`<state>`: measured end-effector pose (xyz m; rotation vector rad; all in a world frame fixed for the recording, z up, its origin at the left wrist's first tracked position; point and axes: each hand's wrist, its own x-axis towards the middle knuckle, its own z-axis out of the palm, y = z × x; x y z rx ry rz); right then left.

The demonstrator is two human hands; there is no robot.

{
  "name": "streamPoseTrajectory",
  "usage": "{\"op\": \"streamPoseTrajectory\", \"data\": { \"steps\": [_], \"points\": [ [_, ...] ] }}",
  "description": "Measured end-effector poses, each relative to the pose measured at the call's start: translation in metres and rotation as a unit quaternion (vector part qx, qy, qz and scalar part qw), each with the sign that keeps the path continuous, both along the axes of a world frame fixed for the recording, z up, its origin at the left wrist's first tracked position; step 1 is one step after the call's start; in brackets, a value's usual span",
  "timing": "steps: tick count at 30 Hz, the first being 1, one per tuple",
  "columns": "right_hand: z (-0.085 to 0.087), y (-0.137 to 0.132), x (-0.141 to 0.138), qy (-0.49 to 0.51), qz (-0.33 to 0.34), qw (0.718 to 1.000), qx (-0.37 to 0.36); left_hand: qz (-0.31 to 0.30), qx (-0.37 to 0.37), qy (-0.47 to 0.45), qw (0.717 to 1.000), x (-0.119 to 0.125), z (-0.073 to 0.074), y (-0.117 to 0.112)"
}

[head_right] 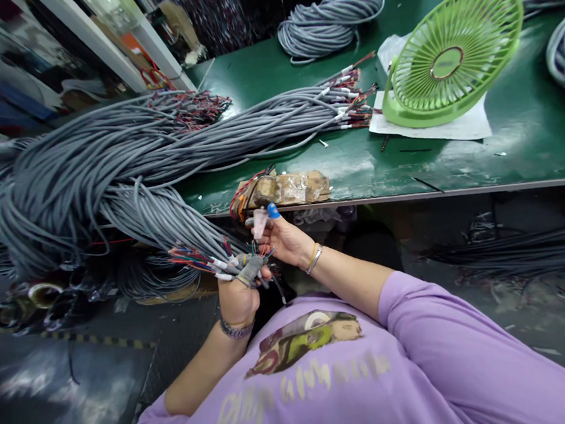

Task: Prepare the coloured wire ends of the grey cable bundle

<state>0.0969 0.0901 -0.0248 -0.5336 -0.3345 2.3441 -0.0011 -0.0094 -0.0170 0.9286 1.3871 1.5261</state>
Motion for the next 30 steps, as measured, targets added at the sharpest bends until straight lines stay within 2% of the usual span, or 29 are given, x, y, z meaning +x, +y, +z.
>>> {"op": "streamPoseTrajectory", "data": {
  "steps": [5,8,11,14,17,21,22,24,30],
  "points": [
    [-0.007,-0.003,0.019,-0.031,0.093,0.991,0.088,-0.008,0.005,0.028,1.000,-0.004,-0.005,-0.006],
    [-0.006,-0.003,0.032,-0.105,0.140,0.968,0.179,-0.012,0.006,0.063,0.998,-0.006,-0.010,-0.008],
    [0.002,-0.002,0.040,-0.168,0.156,0.937,0.264,-0.015,0.004,0.101,0.995,-0.006,-0.014,-0.008],
    [0.010,-0.003,0.041,-0.218,0.140,0.904,0.340,-0.025,-0.009,0.130,0.991,-0.005,-0.012,-0.008],
    [0.015,-0.006,0.039,-0.245,0.130,0.867,0.414,-0.058,-0.055,0.138,0.987,-0.006,-0.006,-0.006],
    [0.016,-0.012,0.038,-0.287,0.077,0.790,0.536,-0.101,-0.106,0.113,0.983,-0.011,-0.001,-0.003],
    [0.016,-0.013,0.038,-0.290,0.058,0.779,0.553,-0.102,-0.108,0.106,0.983,-0.013,-0.002,-0.002],
    [0.013,-0.015,0.040,-0.285,0.036,0.787,0.546,-0.091,-0.102,0.089,0.987,-0.014,-0.004,-0.001],
    [-0.002,-0.025,0.043,-0.236,0.025,0.878,0.416,-0.035,-0.046,0.015,0.998,-0.009,-0.011,0.002]
  ]
}}
